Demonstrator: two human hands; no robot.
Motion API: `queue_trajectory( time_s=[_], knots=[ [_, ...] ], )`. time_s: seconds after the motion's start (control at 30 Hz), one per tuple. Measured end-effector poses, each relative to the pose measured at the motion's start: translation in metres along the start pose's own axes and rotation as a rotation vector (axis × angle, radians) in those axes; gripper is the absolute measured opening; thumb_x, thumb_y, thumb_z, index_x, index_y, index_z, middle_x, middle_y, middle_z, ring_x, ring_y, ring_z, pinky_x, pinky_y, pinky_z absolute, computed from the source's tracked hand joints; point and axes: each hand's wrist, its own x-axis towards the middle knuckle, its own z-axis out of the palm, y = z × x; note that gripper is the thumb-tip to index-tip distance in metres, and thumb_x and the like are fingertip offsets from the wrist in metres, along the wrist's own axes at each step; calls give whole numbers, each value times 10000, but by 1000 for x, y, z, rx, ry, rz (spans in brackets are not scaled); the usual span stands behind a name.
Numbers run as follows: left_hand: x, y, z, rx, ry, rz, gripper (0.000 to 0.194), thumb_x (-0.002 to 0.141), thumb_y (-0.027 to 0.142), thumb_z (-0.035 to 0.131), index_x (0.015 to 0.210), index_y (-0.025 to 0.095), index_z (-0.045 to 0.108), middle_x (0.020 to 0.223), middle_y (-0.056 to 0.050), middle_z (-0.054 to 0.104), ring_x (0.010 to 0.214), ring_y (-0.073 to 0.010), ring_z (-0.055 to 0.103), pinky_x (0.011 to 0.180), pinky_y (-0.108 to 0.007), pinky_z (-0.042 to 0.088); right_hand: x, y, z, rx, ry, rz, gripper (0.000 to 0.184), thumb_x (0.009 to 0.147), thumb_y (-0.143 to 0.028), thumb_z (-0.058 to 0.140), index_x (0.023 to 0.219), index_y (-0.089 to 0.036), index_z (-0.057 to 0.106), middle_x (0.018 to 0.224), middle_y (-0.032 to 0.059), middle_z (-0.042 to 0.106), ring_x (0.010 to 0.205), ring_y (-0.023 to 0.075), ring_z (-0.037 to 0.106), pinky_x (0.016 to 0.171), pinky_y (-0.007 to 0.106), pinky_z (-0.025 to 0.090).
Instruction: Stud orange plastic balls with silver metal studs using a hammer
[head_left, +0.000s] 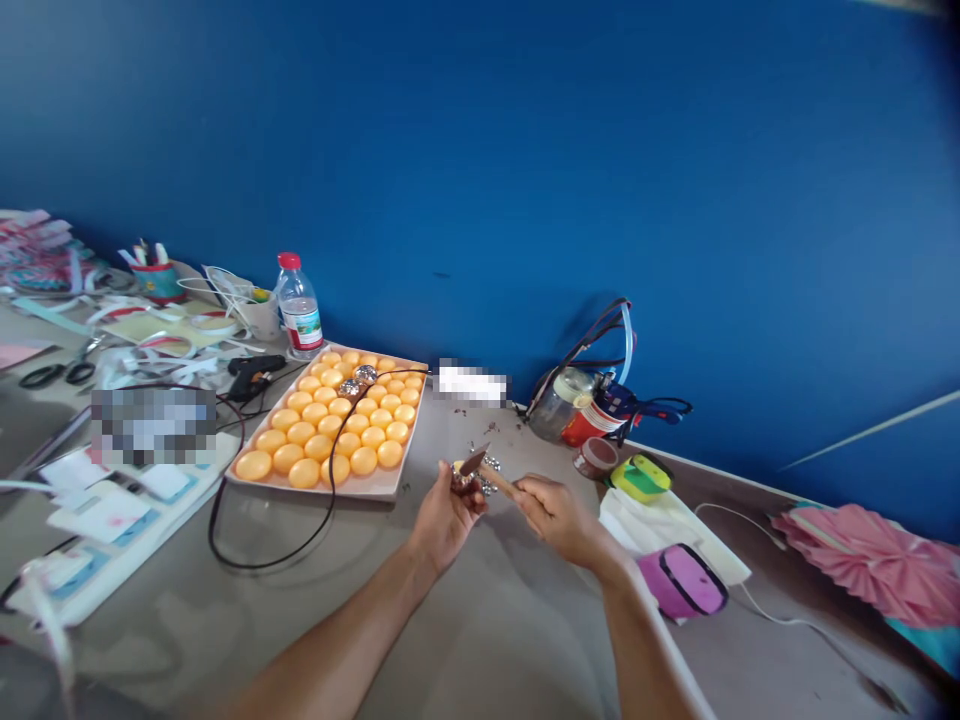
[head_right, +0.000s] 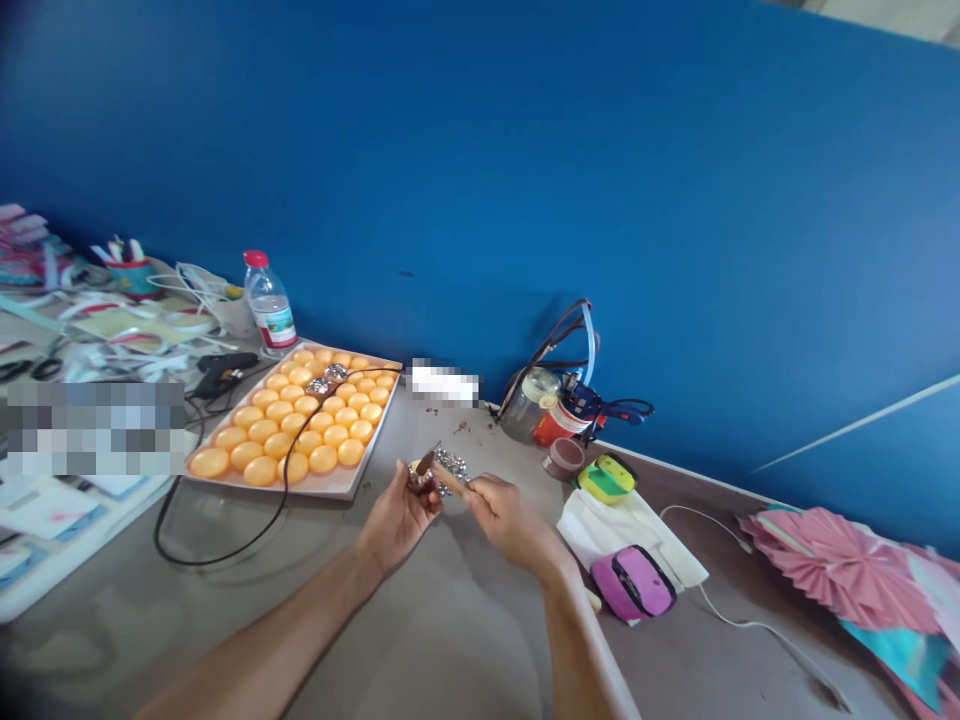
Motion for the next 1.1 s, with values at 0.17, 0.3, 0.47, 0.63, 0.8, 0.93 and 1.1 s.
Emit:
queue_trajectory(
  time_s=[0.17,0.3,0.47,0.63,0.8,0.93,1.1],
  knots=[
    [0,-3,0,56,-26,44,357,822,469,475,707,135,527,629,-43,579,512,-114,533,528,-249,437,-3,-1,-5,14,49,14,267,862,-347,405,661,-199,498,609,-10,475,557,122,447,524,233,335],
    [0,-3,0,47,-26,-14,340,820,460,487,772,130,555,648,-40,579,512,-105,535,523,-232,433,0,3,-1,-42,8,-28,259,842,-341,427,662,-194,543,649,-1,517,613,136,476,575,242,349],
    [-6,0,4,105,-107,-57,339,829,452,476,793,128,567,683,-55,603,537,-113,560,569,-241,458,7,25,-3,-40,212,30,247,852,-334,403,786,-181,586,649,5,558,609,133,491,566,230,355],
    [-11,-1,5,116,-225,-146,286,815,390,523,965,150,562,775,-71,628,622,-140,604,657,-280,479,18,71,4,-320,412,167,225,819,-289,433,878,-170,615,816,51,610,742,162,553,674,254,387],
    [-9,0,3,75,-242,-135,286,810,321,531,1061,183,529,832,-84,637,653,-139,607,682,-294,480,20,92,20,-592,352,377,212,835,-245,433,936,-174,605,926,89,608,798,172,563,693,260,377],
    [-7,2,3,48,-185,-127,284,811,310,531,1062,179,535,818,-77,630,642,-126,593,659,-279,487,20,87,25,-753,376,379,214,825,-257,471,959,-165,609,932,111,602,888,219,534,763,304,364],
    [-6,2,3,59,-181,-114,265,801,295,545,1037,173,535,816,-69,617,653,-117,587,669,-269,490,23,78,33,-652,442,209,303,846,-220,418,1114,-170,550,1028,110,577,949,208,523,804,302,382]
  ],
)
